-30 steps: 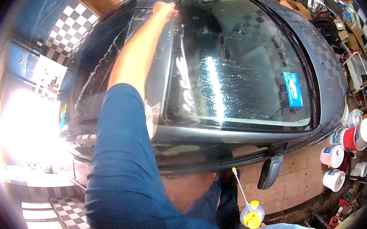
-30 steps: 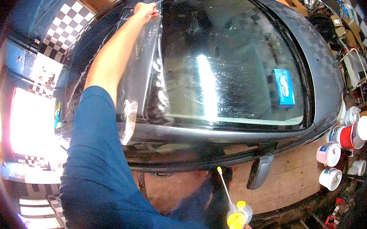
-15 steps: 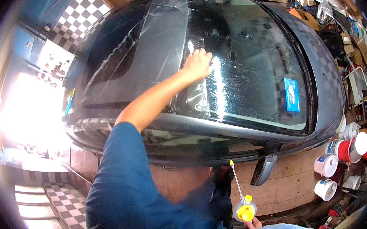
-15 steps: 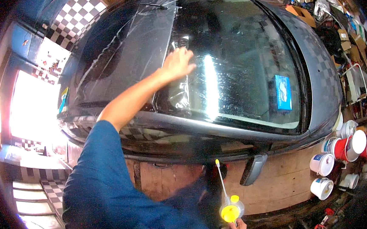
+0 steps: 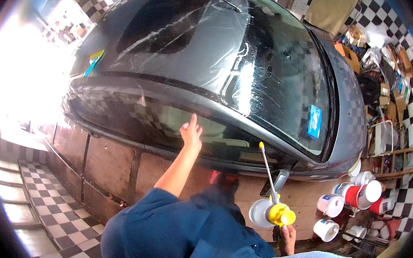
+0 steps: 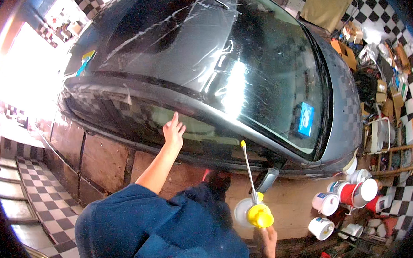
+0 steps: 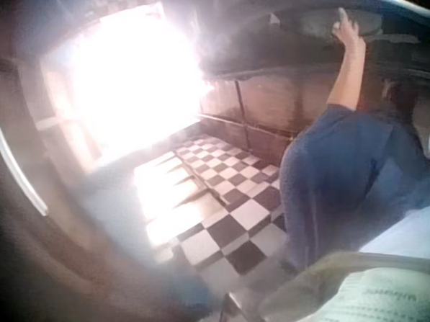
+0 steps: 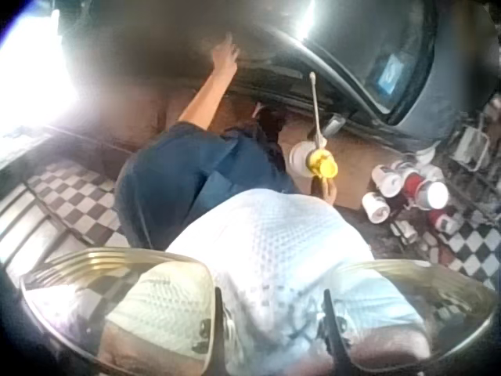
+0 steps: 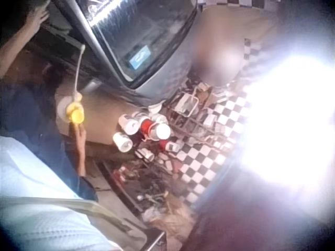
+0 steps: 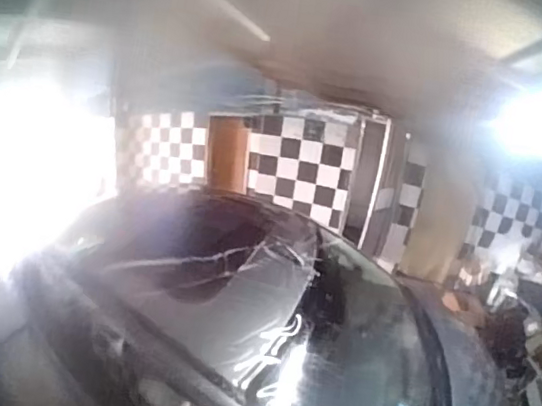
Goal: The person applies a transparent protective film to a car's rear windshield. They spray liquid onto the glass, position the film, and use a squeegee to smooth it out and remove bubbles.
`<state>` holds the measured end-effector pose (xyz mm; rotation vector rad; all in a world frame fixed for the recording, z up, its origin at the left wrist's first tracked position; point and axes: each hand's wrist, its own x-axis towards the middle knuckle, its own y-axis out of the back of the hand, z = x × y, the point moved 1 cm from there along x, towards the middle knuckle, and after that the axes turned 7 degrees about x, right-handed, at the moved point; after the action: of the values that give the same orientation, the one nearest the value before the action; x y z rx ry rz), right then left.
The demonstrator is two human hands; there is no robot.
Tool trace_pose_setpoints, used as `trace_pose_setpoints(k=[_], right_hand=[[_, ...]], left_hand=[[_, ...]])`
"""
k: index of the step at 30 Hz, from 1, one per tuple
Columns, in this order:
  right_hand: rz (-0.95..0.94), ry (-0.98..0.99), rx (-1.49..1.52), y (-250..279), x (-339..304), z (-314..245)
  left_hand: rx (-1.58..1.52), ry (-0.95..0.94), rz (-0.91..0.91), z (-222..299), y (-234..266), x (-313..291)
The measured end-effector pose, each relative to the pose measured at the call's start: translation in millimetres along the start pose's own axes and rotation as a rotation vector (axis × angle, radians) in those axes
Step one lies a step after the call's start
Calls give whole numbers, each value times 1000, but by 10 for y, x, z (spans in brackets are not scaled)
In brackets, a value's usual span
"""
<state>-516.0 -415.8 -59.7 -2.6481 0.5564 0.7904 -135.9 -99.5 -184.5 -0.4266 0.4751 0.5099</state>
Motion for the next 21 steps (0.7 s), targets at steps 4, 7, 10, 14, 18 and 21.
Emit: trace_pose_setpoints(k=[4,7,10,14,18,21], right_hand=[[-71,163,-93,-210,-4,-494],[81,219,-47,-534,-7,-750],[-63,288,-148,-548,112,-897],[-84,304,-206,-785,146,-1119],[-136,320,-252,-818,119,-1208],[-199,279,-311,-826,132,-1255]], left_hand=[[-164,-3,-16,127,-226,190],[-219,55,28,205,-183,280],[-351,1,-34,364,-149,239],[-369,11,265,586,-257,248],[-316,34,214,560,-99,508],[-357,-29,207,500,49,592]])
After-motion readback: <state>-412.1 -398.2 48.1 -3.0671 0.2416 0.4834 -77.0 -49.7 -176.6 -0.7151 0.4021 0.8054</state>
